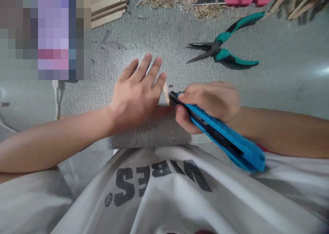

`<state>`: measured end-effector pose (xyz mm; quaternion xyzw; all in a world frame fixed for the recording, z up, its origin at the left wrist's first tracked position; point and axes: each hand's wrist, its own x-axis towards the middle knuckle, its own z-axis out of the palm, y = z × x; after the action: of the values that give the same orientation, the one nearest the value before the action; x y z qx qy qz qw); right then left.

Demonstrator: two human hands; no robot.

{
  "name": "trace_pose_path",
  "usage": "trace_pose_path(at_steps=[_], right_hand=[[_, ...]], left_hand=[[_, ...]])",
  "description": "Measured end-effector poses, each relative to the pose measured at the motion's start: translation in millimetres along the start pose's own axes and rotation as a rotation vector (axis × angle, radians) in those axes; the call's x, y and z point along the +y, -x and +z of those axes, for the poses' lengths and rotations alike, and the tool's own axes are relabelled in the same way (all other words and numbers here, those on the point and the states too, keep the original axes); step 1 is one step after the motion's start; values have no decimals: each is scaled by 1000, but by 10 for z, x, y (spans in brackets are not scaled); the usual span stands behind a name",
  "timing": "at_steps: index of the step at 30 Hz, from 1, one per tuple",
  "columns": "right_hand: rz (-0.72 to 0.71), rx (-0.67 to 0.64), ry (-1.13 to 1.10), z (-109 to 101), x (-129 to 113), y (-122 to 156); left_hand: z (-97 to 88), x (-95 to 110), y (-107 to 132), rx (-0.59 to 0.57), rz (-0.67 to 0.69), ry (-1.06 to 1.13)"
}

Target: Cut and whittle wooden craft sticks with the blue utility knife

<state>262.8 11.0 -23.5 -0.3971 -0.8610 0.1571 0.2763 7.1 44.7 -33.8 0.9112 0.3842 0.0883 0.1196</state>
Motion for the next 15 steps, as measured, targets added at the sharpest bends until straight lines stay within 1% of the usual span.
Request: trace_pose_path(at_steps=[3, 6, 8, 11, 13, 15], right_hand=[[-32, 30, 25, -13, -67, -31], [8, -6, 4, -23, -116, -71], [27, 1, -69, -22, -123, -106], [-30, 71, -191, -10, -87, -160], [-56, 104, -221, -1, -42, -181], [-31, 111, -224, 7, 2, -181]], left_hand=[[-21, 21, -15, -34, -41, 88], [-37, 25, -19, -47, -51, 127], [-38, 24, -17, -44, -50, 135], [-25, 26, -14, -37, -48, 131], [-11, 28, -14, -27, -46, 111], [4, 27, -15, -19, -42, 82]])
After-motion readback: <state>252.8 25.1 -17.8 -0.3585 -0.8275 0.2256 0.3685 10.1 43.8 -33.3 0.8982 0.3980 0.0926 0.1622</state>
